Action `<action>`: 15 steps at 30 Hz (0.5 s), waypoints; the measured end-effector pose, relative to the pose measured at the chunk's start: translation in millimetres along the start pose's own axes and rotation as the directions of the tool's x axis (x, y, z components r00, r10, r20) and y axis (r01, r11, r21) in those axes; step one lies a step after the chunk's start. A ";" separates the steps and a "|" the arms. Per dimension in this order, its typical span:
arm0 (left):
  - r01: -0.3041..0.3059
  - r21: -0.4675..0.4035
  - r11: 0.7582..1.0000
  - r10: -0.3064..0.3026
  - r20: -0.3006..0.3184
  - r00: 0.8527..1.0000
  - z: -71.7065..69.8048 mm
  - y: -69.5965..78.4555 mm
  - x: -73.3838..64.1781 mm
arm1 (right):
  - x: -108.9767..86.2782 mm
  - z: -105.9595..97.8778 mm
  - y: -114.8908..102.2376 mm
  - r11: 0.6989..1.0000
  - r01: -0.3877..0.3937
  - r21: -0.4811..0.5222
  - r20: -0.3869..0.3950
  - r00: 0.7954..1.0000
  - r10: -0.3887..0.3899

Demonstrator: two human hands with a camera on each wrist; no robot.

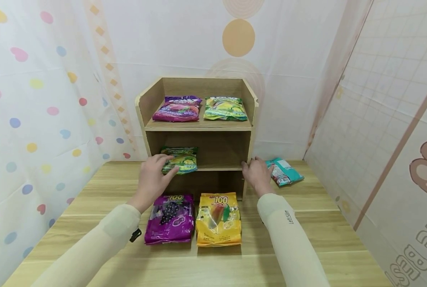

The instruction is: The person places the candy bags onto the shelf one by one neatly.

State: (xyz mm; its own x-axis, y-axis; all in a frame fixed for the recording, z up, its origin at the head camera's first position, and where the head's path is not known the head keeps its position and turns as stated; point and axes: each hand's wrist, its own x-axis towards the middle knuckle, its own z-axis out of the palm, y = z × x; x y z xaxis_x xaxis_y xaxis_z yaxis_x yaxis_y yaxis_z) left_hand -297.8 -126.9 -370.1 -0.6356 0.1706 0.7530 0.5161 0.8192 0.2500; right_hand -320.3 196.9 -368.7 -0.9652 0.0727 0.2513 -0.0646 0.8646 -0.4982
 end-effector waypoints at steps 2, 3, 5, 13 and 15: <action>-0.041 0.037 0.998 0.041 0.015 0.999 0.6 0.0 -2.0 | 0.0 0.5 -0.1 1.000 -0.002 0.000 -0.003 1.000 0.002; -0.061 0.054 0.997 0.060 0.021 0.998 1.1 -0.2 -3.0 | -0.1 0.8 -0.2 1.000 -0.003 0.000 -0.003 1.000 0.003; -0.103 0.086 0.991 0.101 0.029 0.994 1.9 -0.6 -4.6 | -0.2 1.1 -0.1 1.000 -0.006 0.003 -0.003 1.000 0.006; -0.330 0.188 0.925 0.332 0.021 0.943 6.8 -7.8 -7.9 | -1.0 -1.1 -1.1 1.000 -0.007 0.006 0.008 1.000 0.007; -0.369 0.205 0.907 0.376 0.002 0.926 8.1 -9.6 -8.0 | -0.9 -1.5 -1.5 1.000 -0.007 0.006 0.010 1.000 0.007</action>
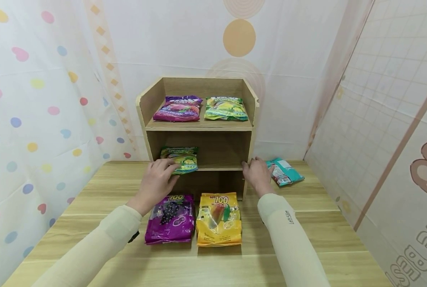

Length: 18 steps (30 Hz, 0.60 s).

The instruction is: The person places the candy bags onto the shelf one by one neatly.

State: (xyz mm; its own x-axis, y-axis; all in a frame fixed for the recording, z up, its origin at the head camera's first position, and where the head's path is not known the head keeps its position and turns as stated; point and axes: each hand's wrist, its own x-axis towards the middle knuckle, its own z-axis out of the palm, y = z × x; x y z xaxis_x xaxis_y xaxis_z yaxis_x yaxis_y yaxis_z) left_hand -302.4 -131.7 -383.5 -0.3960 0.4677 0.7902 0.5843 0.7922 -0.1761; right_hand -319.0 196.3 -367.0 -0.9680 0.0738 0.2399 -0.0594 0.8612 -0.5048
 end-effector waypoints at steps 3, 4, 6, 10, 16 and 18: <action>-0.030 0.011 0.999 0.031 -0.029 0.999 1.6 -1.2 0.4 | -0.2 -0.1 0.1 1.000 -0.003 0.003 0.001 1.000 0.003; -0.034 0.009 0.999 0.034 -0.034 0.999 2.5 -1.7 0.5 | -0.2 -0.2 0.1 1.000 -0.003 0.003 0.001 1.000 0.003; -0.037 0.004 0.999 0.037 -0.034 0.999 3.7 -2.4 1.1 | 0.0 -0.2 0.2 1.000 0.000 -0.001 -0.003 1.000 0.000; -0.029 0.003 1.000 0.029 -0.029 0.999 5.3 -3.8 3.0 | 0.5 0.3 0.0 1.000 0.005 -0.015 -0.013 1.000 -0.005; -0.011 0.017 1.000 0.011 -0.025 1.000 6.9 -5.5 6.8 | 0.4 1.4 0.5 1.000 0.005 -0.019 -0.021 1.000 -0.005; 0.006 0.022 1.000 -0.006 -0.005 1.000 7.5 -6.0 7.8 | -0.1 1.6 0.6 1.000 0.003 -0.016 -0.023 1.000 -0.003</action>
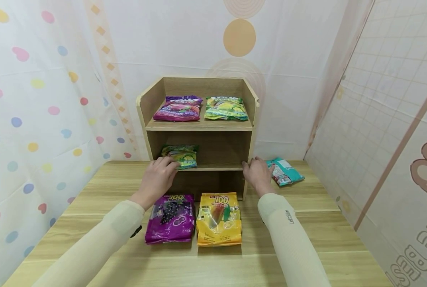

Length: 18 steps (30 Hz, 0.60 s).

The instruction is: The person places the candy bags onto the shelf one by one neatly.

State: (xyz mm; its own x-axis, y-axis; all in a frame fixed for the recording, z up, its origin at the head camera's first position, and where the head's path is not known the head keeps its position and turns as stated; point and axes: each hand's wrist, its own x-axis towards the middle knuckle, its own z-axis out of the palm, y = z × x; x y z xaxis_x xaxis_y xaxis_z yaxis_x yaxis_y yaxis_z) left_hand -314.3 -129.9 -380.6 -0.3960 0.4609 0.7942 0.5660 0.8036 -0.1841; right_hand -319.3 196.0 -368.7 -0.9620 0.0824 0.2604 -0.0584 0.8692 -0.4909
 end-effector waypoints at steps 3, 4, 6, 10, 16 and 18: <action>0.030 0.012 0.999 -0.030 0.053 0.998 0.1 -0.9 0.6 | -0.4 -0.1 -0.3 1.000 0.000 0.002 -0.001 1.000 0.000; 0.036 0.018 0.999 -0.037 0.075 0.997 0.1 -1.1 0.4 | -0.5 -0.2 -0.4 1.000 0.001 0.002 -0.002 1.000 -0.001; 0.042 0.023 0.999 -0.045 0.113 0.993 -0.1 -1.9 -0.3 | -0.6 -0.4 -0.6 1.000 0.004 0.000 -0.003 1.000 -0.004; 0.023 0.019 1.000 -0.025 0.133 0.991 -0.8 -3.7 -3.9 | -0.3 -0.4 -0.6 1.000 0.005 -0.002 0.001 1.000 -0.005; -0.111 -0.016 0.994 0.112 0.043 0.993 -0.5 -6.1 -10.2 | 0.0 -0.6 -0.1 1.000 0.001 0.004 0.010 1.000 -0.001; -0.163 -0.020 0.986 0.164 0.041 0.986 -1.3 -5.4 -11.4 | 0.3 -0.6 0.2 1.000 0.001 0.005 0.008 1.000 -0.001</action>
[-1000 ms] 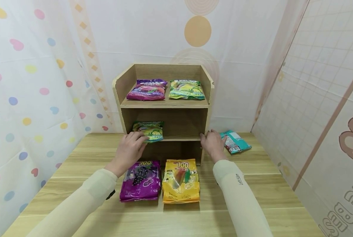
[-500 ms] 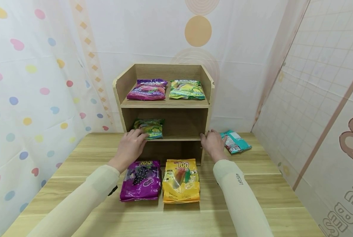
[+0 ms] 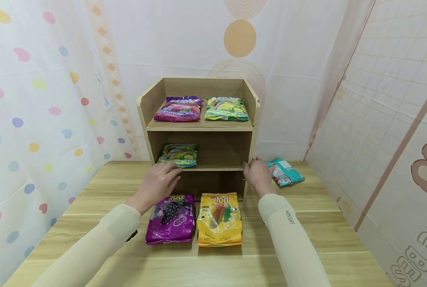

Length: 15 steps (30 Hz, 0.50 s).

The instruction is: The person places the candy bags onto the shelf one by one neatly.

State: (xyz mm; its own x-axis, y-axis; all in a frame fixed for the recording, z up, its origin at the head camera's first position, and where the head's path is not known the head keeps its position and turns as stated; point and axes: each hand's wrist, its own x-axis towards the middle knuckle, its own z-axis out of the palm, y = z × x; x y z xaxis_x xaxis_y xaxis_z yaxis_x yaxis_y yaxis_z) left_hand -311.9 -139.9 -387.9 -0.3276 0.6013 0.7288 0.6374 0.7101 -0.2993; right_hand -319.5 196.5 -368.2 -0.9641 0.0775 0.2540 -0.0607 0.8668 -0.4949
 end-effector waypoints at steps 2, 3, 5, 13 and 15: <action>-0.032 0.001 0.999 0.032 0.021 0.999 -0.7 1.5 -0.9 | 0.1 0.2 0.5 1.000 -0.002 0.001 0.001 1.000 0.002; -0.039 0.005 0.999 0.039 0.031 0.999 -0.8 2.3 -1.4 | 0.6 0.4 0.7 1.000 -0.002 0.000 0.001 1.000 0.002; -0.042 0.008 0.999 0.042 0.047 0.998 -1.2 3.8 -1.7 | 0.7 0.7 1.0 1.000 -0.002 0.000 0.004 1.000 0.002; -0.013 0.012 1.000 0.012 0.064 0.998 0.6 6.0 -1.9 | -0.5 0.8 0.7 1.000 0.001 -0.002 0.001 1.000 -0.001; -0.008 0.021 1.000 0.006 0.077 0.997 1.4 6.4 -2.0 | -0.2 0.8 0.5 1.000 0.001 -0.005 -0.001 1.000 -0.001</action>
State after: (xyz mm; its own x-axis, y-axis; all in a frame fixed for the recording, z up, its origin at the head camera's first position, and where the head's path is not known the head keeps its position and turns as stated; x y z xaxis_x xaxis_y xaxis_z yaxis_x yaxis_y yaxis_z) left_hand -308.1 -136.1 -392.2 -0.3760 0.6320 0.6776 0.6249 0.7129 -0.3182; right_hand -319.5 196.5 -369.1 -0.9638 0.0771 0.2554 -0.0605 0.8693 -0.4907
